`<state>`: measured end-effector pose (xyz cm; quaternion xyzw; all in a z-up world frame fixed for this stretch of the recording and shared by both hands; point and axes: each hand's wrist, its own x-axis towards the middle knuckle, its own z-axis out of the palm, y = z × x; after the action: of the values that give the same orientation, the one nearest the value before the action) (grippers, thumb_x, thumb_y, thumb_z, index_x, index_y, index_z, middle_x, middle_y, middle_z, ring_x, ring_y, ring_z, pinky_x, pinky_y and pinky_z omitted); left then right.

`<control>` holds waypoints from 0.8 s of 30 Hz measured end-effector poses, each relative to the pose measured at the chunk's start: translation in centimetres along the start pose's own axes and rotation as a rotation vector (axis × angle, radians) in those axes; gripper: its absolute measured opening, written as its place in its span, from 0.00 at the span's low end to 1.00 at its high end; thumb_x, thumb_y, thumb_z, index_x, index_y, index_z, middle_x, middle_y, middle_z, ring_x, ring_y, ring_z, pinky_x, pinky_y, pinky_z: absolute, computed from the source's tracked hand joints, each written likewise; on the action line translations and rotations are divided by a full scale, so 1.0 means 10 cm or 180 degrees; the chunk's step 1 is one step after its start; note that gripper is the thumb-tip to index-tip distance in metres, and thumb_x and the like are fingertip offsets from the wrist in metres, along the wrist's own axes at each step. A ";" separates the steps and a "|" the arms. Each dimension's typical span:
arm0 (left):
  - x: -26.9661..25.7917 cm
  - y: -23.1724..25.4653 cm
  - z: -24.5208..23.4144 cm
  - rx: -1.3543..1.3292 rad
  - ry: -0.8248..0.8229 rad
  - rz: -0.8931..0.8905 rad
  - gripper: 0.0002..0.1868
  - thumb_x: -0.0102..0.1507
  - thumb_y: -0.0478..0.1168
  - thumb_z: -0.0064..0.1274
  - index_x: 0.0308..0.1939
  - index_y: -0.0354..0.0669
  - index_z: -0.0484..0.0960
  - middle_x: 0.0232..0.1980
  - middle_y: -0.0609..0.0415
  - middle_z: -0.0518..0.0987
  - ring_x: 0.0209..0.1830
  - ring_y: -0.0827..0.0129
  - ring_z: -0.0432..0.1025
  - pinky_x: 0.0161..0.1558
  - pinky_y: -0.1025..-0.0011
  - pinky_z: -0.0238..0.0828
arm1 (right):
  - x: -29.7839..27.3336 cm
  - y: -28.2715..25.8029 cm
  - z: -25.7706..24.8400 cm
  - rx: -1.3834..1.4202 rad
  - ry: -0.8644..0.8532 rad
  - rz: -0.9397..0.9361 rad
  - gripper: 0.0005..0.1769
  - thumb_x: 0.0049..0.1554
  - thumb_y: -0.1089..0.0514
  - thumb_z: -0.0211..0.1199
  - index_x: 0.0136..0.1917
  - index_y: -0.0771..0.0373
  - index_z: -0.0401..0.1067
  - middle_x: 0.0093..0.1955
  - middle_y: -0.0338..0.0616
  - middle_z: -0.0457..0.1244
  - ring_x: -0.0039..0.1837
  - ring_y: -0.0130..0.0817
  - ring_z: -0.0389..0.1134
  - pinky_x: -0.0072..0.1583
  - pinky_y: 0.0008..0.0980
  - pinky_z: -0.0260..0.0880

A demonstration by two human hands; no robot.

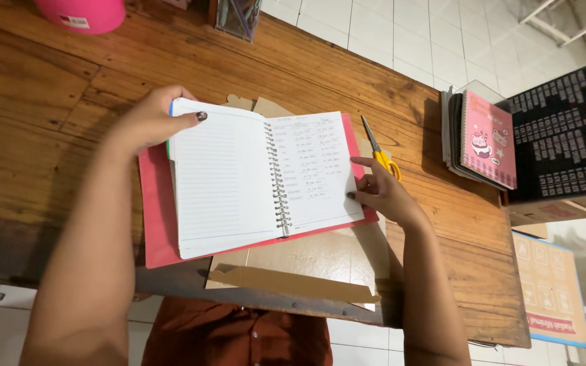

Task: The person flips through a notebook, then uses yellow-handled scissors to cut a flat cardboard piece along pre-scored lines. They fold the cut cardboard into a small box shape and secure the tabs by hand.

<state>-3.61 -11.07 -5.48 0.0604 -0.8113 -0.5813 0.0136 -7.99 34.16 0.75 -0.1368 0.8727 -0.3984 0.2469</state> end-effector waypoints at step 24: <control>-0.10 0.10 0.02 0.1239 0.1222 0.0380 0.12 0.70 0.46 0.57 0.46 0.39 0.82 0.27 0.49 0.79 0.22 0.62 0.71 0.28 0.63 0.65 | 0.19 0.63 -0.37 -0.1798 0.2564 -0.0583 0.10 0.60 0.56 0.70 0.48 0.66 0.79 0.36 0.47 0.66 0.36 0.38 0.65 0.41 0.37 0.63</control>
<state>-2.69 -10.42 -4.54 0.1230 -0.8924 -0.3906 0.1895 -11.83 39.73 -2.52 -0.1096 0.9569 -0.1877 -0.1925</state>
